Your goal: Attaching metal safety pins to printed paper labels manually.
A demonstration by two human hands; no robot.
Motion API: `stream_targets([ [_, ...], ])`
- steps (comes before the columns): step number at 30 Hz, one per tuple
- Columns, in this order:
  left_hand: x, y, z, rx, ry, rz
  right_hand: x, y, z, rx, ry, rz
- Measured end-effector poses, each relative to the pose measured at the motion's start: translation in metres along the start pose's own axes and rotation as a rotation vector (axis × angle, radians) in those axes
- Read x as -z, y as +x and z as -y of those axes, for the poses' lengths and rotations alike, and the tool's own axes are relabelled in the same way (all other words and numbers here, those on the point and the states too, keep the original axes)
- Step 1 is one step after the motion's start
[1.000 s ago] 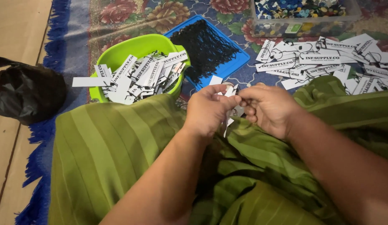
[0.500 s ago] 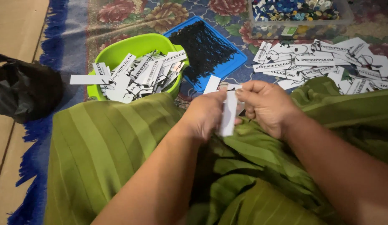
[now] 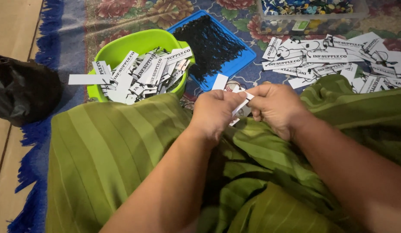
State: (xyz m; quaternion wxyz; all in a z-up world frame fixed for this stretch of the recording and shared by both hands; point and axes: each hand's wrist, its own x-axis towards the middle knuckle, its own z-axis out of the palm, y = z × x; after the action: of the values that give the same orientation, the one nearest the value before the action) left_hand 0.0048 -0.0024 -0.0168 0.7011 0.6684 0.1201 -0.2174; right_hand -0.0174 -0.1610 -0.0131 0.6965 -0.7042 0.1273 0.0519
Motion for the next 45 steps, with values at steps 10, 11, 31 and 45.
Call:
stream_targets([
  [10, 0.003, -0.032, -0.031, -0.111, 0.711, -0.273, -0.002, 0.0, 0.0, -0.077, -0.038, 0.016],
  [11, 0.0, -0.037, -0.036, -0.149, 0.836, -0.244, -0.002, 0.001, 0.0, -0.09, -0.048, 0.022],
  [31, -0.002, -0.035, -0.032, -0.013, 0.871, 0.169, 0.015, 0.005, 0.019, 0.053, -0.716, 0.155],
  [45, 0.002, -0.013, -0.01, -0.012, 0.492, 0.097, 0.018, 0.0, 0.022, -0.102, -0.093, 0.053],
])
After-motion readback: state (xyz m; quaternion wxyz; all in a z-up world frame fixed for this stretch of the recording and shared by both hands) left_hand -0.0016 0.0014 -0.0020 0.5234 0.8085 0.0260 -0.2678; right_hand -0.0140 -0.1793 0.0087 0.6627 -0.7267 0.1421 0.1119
